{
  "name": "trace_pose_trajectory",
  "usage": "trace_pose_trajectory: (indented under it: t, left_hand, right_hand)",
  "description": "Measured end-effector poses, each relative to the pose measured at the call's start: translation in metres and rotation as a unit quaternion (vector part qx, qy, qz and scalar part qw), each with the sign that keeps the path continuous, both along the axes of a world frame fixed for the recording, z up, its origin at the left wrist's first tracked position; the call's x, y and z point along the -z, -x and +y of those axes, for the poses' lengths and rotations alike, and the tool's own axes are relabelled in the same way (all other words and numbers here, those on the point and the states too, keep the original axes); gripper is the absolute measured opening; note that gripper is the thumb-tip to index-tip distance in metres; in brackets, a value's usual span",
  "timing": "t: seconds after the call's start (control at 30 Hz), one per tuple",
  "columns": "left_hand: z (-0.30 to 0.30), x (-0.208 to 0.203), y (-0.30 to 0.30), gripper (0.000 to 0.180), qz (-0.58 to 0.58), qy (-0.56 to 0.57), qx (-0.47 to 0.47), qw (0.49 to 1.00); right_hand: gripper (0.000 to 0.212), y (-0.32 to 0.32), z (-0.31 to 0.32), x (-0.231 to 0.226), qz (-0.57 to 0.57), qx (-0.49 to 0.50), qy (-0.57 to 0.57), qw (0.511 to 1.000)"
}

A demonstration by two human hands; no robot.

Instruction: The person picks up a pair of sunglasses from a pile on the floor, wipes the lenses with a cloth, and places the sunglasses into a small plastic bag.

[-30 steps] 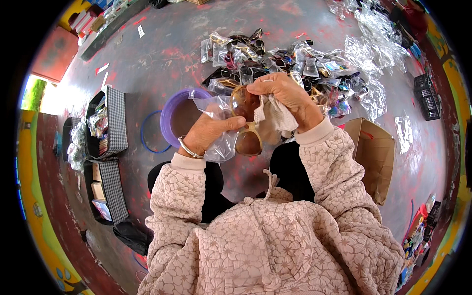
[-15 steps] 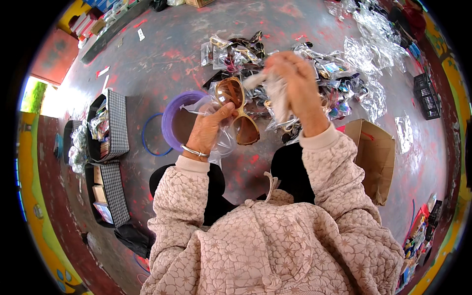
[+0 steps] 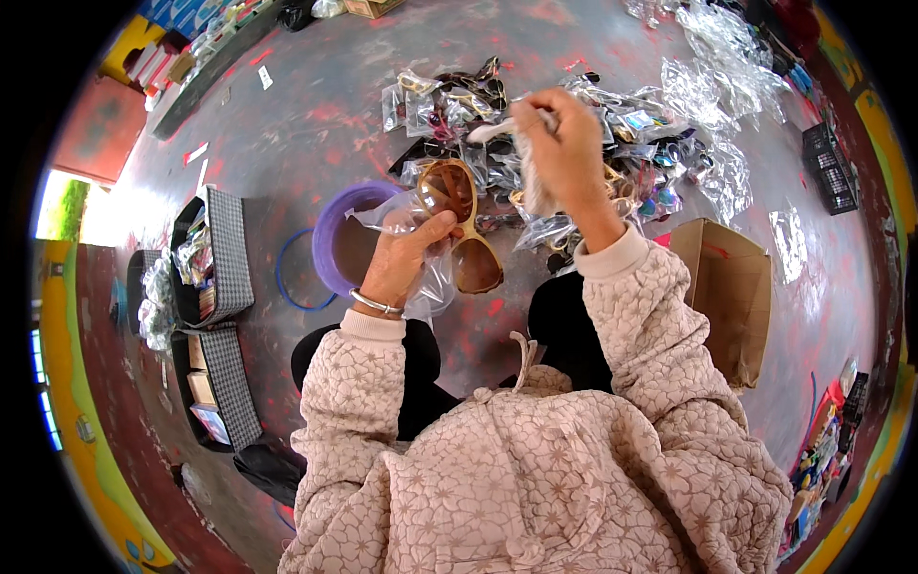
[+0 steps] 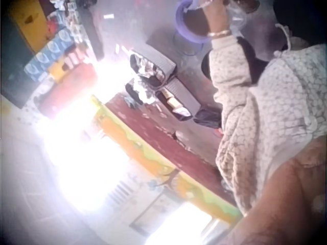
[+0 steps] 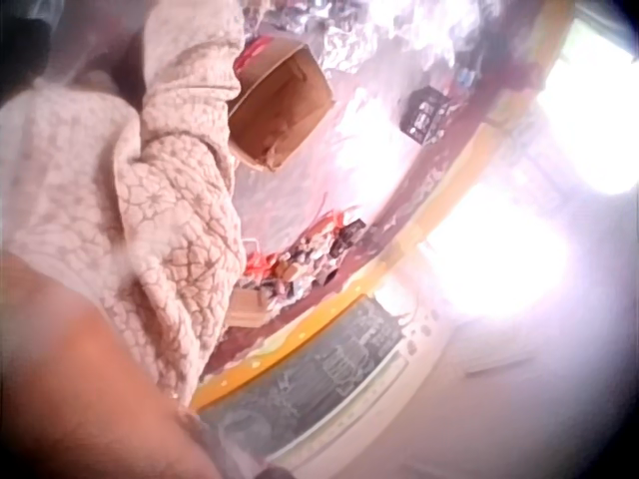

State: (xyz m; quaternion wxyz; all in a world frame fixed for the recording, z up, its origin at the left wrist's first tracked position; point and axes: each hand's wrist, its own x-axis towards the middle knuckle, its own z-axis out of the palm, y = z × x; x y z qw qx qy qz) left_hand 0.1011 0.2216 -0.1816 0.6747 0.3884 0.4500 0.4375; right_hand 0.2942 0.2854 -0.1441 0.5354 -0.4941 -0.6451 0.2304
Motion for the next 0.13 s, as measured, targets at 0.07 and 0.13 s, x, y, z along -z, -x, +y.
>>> trace_pose_trajectory:
  t: [0.07, 0.13]
  left_hand:
    - [0.001, 0.008, -0.003, 0.016, -0.024, 0.007, -0.005, 1.0]
    - [0.0, 0.003, -0.001, 0.018, -0.015, 0.003, 0.006, 1.0]
  right_hand:
    - [0.014, 0.015, -0.003, 0.004, -0.041, -0.095, -0.121, 0.987]
    - [0.015, 0.032, -0.011, 0.015, -0.109, -0.231, -0.056, 0.965]
